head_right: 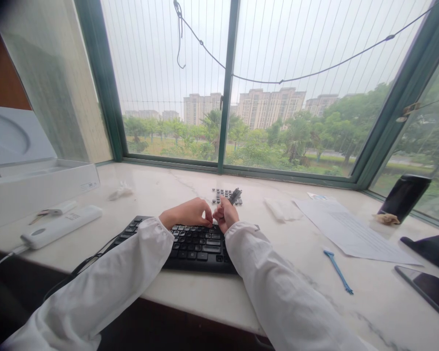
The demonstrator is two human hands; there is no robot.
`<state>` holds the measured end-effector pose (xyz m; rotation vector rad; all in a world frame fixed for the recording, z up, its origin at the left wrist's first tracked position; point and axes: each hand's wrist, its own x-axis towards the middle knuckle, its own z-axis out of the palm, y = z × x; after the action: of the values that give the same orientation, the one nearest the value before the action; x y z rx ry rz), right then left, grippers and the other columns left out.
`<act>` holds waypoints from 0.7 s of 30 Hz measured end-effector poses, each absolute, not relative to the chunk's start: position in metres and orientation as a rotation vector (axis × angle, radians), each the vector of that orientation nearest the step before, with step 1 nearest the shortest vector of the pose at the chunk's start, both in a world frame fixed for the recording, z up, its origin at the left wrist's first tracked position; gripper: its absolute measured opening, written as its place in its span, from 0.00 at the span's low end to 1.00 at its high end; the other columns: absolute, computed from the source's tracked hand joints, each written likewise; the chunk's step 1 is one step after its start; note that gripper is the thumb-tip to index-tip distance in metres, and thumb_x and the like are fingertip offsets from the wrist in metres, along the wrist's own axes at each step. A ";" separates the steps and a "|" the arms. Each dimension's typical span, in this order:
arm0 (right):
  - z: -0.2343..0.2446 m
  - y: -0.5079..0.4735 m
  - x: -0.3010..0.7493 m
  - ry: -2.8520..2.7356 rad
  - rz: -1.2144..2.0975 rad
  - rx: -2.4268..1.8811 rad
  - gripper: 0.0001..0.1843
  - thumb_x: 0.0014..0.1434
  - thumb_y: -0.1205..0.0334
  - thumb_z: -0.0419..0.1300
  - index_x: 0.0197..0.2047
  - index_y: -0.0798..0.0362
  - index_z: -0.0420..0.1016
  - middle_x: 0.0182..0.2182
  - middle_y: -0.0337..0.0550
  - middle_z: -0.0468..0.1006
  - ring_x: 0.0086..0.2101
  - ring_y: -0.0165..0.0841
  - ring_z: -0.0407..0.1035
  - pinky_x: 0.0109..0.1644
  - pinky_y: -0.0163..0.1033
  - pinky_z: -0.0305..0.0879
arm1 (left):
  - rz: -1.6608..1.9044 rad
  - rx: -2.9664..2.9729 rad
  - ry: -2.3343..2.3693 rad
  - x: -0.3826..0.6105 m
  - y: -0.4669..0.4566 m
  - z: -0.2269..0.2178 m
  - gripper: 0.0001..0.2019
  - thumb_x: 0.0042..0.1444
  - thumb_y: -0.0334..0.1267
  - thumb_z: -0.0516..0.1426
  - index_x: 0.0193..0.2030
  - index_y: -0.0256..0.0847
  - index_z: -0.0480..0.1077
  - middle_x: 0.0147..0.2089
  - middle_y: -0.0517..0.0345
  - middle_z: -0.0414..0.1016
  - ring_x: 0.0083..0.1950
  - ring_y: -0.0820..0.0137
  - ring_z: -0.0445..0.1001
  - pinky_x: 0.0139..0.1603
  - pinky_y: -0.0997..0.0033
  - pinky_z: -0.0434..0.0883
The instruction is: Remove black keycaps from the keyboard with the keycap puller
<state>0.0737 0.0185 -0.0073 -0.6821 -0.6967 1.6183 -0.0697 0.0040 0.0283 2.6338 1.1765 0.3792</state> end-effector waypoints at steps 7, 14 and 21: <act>-0.011 0.013 0.063 -0.882 1.418 -0.672 0.27 0.53 0.53 0.62 0.18 0.49 0.46 0.10 0.26 0.44 0.13 0.21 0.39 0.14 0.32 0.41 | 0.370 2.449 1.174 -0.076 0.011 0.025 0.12 0.45 0.45 0.63 0.34 0.40 0.80 0.32 0.58 0.80 0.33 0.70 0.74 0.35 0.75 0.64; -0.019 0.008 0.059 -1.364 1.067 -0.821 0.27 0.54 0.42 0.58 0.15 0.51 0.58 0.10 0.34 0.59 0.14 0.26 0.54 0.20 0.35 0.52 | 0.371 2.325 1.104 -0.080 0.019 0.017 0.12 0.44 0.44 0.63 0.32 0.38 0.78 0.29 0.59 0.77 0.29 0.73 0.71 0.31 0.76 0.64; -0.020 0.007 0.062 -1.442 1.015 -0.830 0.27 0.55 0.40 0.56 0.16 0.51 0.60 0.11 0.36 0.62 0.16 0.28 0.57 0.22 0.36 0.54 | 0.375 2.327 1.132 -0.081 0.020 0.016 0.14 0.43 0.47 0.64 0.31 0.37 0.78 0.28 0.58 0.76 0.29 0.72 0.71 0.31 0.76 0.64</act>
<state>0.0615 0.0074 -0.0202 -0.8301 -1.4423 1.0149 -0.0811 0.0205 0.0161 2.3266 1.1322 0.3747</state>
